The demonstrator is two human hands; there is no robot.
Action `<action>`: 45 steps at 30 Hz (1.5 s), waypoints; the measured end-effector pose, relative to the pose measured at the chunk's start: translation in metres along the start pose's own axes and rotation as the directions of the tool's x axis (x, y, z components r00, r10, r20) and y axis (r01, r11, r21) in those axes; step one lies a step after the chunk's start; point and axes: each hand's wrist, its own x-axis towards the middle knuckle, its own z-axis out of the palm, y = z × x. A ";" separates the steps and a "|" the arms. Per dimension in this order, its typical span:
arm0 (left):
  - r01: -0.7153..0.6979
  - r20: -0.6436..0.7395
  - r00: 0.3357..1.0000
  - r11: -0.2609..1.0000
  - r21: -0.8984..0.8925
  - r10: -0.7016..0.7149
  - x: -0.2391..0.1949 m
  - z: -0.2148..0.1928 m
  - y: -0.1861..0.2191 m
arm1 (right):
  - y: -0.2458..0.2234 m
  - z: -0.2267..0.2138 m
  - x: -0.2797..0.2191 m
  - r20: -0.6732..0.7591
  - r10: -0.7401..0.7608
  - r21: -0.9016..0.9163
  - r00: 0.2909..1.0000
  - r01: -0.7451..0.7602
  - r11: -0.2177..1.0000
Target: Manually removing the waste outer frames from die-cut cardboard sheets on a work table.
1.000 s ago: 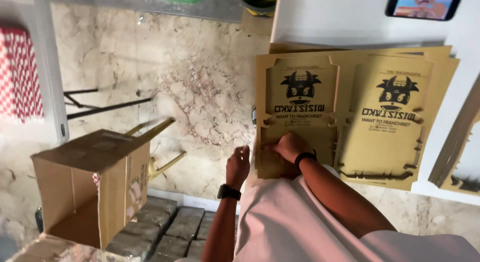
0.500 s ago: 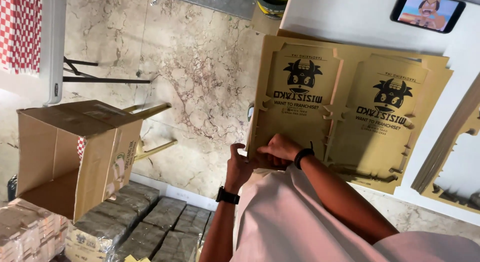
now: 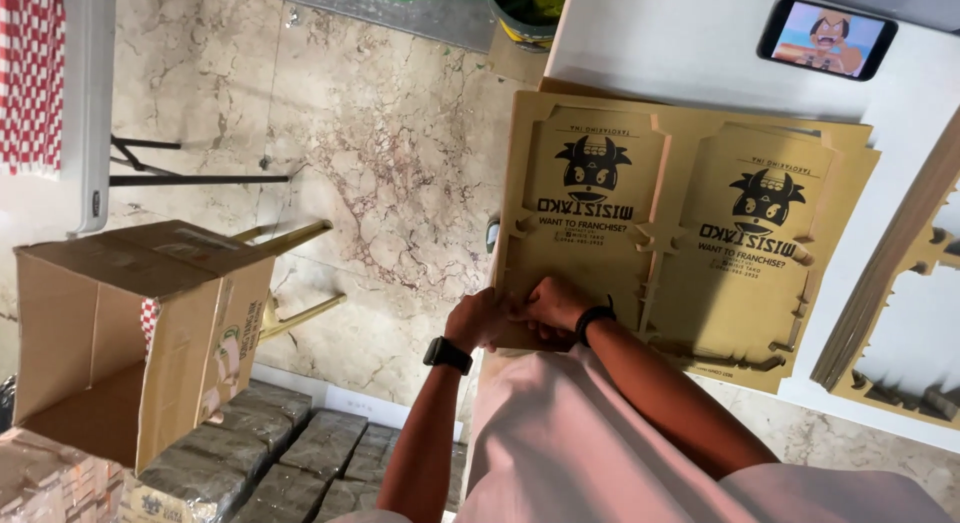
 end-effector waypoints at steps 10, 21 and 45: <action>-0.228 -0.400 0.883 0.969 0.089 0.245 -0.001 0.043 -0.035 | -0.021 0.000 -0.007 -0.160 0.032 -0.193 0.987 -0.064 0.979; -0.187 -0.425 0.885 0.981 0.053 0.192 -0.029 0.044 -0.021 | -0.008 0.004 0.019 -0.125 0.209 -0.183 0.970 -0.229 0.956; -0.199 -0.121 0.844 -0.097 -0.975 -0.522 -0.082 0.080 0.022 | -0.022 -0.001 -0.016 -0.036 0.067 -0.199 0.997 -0.072 0.977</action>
